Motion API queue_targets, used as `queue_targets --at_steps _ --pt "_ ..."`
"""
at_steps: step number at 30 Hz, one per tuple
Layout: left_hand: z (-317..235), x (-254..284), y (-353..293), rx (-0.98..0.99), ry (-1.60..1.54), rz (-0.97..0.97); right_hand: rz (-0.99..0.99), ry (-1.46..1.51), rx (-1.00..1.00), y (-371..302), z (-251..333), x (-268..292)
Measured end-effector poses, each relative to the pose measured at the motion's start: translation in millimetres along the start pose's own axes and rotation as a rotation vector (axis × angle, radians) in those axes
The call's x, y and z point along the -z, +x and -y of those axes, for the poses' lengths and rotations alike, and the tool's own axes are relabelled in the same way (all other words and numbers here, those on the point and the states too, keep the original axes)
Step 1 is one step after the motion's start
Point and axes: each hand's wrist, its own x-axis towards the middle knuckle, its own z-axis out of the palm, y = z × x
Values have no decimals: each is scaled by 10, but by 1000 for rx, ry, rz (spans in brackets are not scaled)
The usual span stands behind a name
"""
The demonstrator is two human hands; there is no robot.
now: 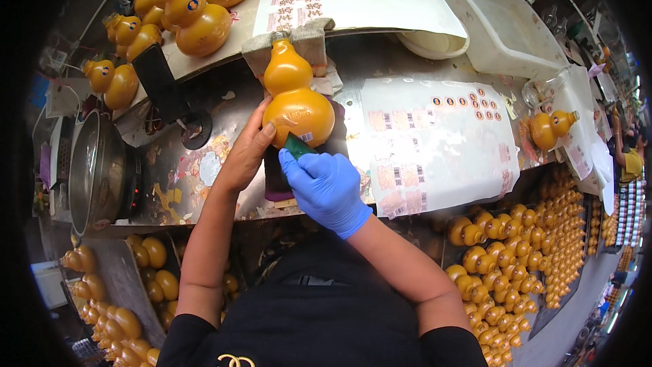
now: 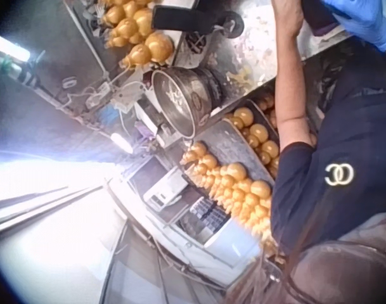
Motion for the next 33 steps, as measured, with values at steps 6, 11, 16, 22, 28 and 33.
queue_targets --at_steps 6,11,16,22,28,33 --pt "-8 4 25 27 -199 11 108 203 -64 127 94 85" --pt "-88 -203 72 -20 -11 -199 33 1016 -886 221 -78 515" --pt "-155 -201 135 42 -274 -202 312 683 -1002 559 -595 499" --pt "-154 -178 79 39 -250 -113 671 667 -892 723 -788 261" --pt "-91 -155 72 73 -367 -90 654 797 -949 709 -797 279" --pt "-155 -179 108 83 -330 -130 625 790 -953 659 -827 247"
